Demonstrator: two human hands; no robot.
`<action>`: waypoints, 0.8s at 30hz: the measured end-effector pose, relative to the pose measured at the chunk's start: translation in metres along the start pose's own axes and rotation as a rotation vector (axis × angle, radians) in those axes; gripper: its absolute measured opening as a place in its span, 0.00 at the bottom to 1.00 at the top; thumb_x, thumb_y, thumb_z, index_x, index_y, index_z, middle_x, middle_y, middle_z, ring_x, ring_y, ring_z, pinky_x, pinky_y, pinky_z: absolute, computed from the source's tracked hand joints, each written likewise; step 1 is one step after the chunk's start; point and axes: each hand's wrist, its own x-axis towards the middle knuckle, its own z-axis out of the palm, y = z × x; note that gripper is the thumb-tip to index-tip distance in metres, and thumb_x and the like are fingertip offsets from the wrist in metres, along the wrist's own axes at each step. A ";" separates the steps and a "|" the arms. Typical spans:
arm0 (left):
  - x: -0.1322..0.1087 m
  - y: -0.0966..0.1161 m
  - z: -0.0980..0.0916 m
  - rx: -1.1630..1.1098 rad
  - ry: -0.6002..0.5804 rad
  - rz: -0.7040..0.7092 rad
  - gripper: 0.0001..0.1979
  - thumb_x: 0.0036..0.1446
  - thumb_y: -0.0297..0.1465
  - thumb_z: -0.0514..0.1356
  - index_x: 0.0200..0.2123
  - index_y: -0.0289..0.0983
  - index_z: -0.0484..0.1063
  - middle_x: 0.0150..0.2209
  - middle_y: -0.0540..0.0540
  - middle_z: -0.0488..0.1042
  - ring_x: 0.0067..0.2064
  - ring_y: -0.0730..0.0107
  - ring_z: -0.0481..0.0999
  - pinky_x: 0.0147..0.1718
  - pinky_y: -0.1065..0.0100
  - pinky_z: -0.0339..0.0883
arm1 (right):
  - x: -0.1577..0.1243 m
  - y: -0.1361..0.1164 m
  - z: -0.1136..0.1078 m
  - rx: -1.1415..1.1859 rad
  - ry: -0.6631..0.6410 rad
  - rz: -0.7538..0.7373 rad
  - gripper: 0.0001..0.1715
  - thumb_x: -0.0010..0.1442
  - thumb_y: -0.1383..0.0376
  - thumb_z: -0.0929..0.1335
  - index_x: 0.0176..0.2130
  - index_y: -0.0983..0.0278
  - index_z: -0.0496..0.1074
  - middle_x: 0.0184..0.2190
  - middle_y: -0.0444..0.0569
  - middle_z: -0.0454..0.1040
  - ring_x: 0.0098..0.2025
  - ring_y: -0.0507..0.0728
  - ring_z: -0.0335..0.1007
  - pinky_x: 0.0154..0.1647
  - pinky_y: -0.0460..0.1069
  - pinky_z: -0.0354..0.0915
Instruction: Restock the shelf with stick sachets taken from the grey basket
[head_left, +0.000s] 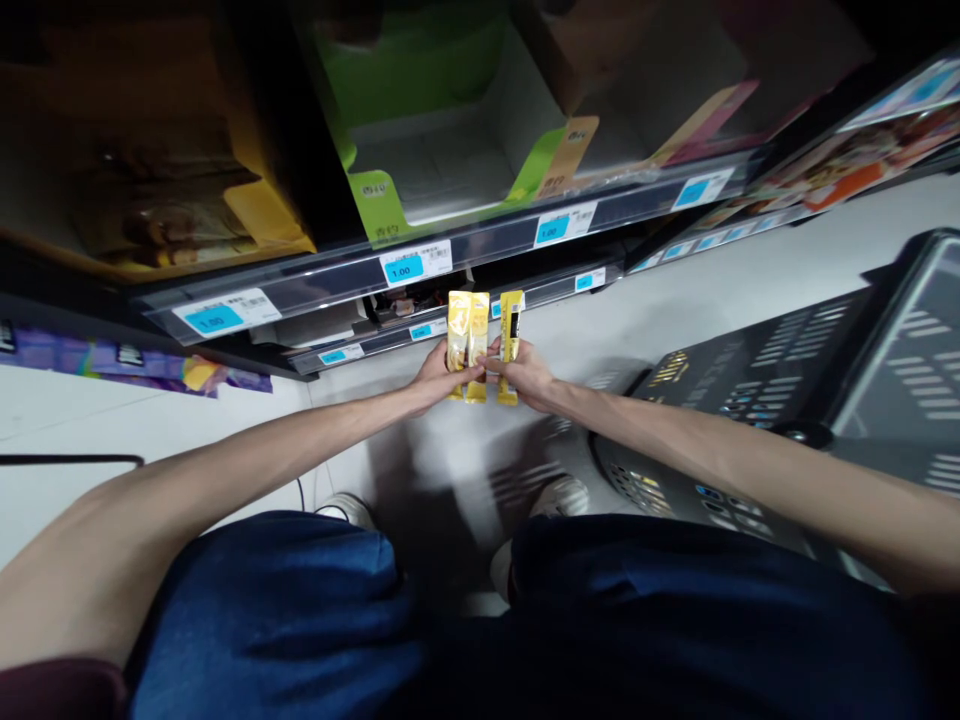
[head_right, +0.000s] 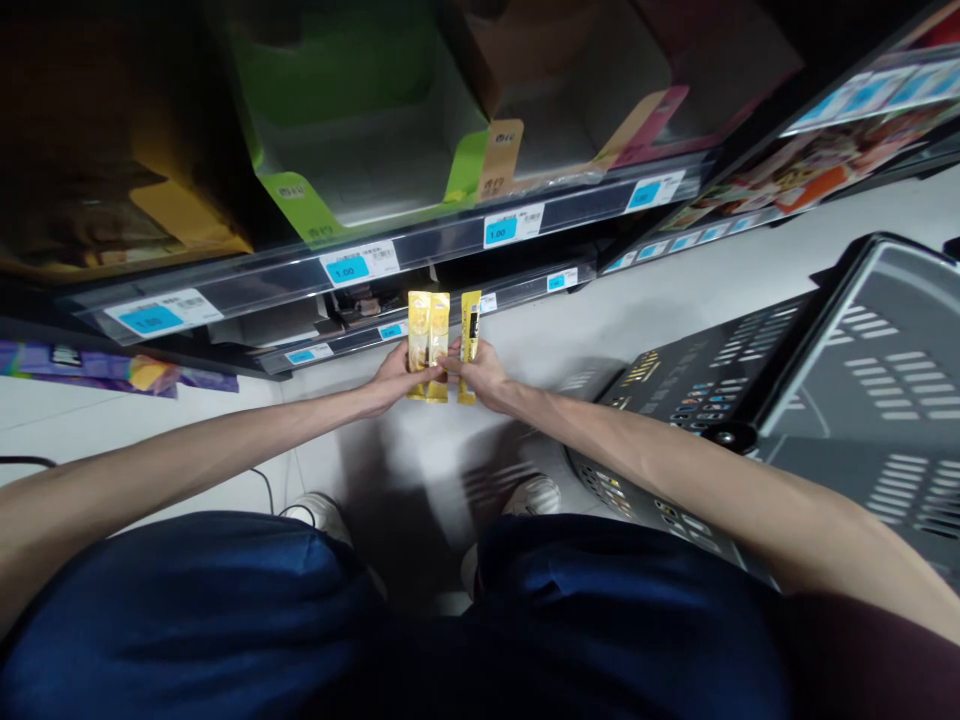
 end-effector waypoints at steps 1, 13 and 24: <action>0.000 0.001 0.001 -0.020 -0.017 0.005 0.36 0.40 0.37 0.74 0.50 0.35 0.64 0.53 0.37 0.74 0.50 0.58 0.76 0.49 0.57 0.71 | -0.001 0.000 0.001 0.004 -0.002 0.001 0.25 0.42 0.67 0.79 0.33 0.60 0.62 0.32 0.40 0.70 0.32 0.51 0.72 0.36 0.51 0.76; 0.003 -0.011 -0.004 0.038 0.092 -0.016 0.28 0.44 0.28 0.70 0.48 0.36 0.64 0.50 0.39 0.76 0.46 0.61 0.77 0.44 0.59 0.73 | 0.004 -0.009 0.003 0.156 -0.102 0.164 0.14 0.62 0.56 0.68 0.35 0.62 0.63 0.32 0.45 0.70 0.30 0.52 0.71 0.33 0.52 0.76; 0.003 -0.010 -0.002 0.116 0.123 -0.006 0.25 0.42 0.30 0.71 0.44 0.36 0.69 0.42 0.44 0.78 0.36 0.68 0.77 0.37 0.63 0.73 | 0.010 -0.006 0.006 -0.046 0.022 0.076 0.10 0.69 0.58 0.60 0.37 0.61 0.61 0.39 0.46 0.72 0.26 0.49 0.71 0.28 0.48 0.73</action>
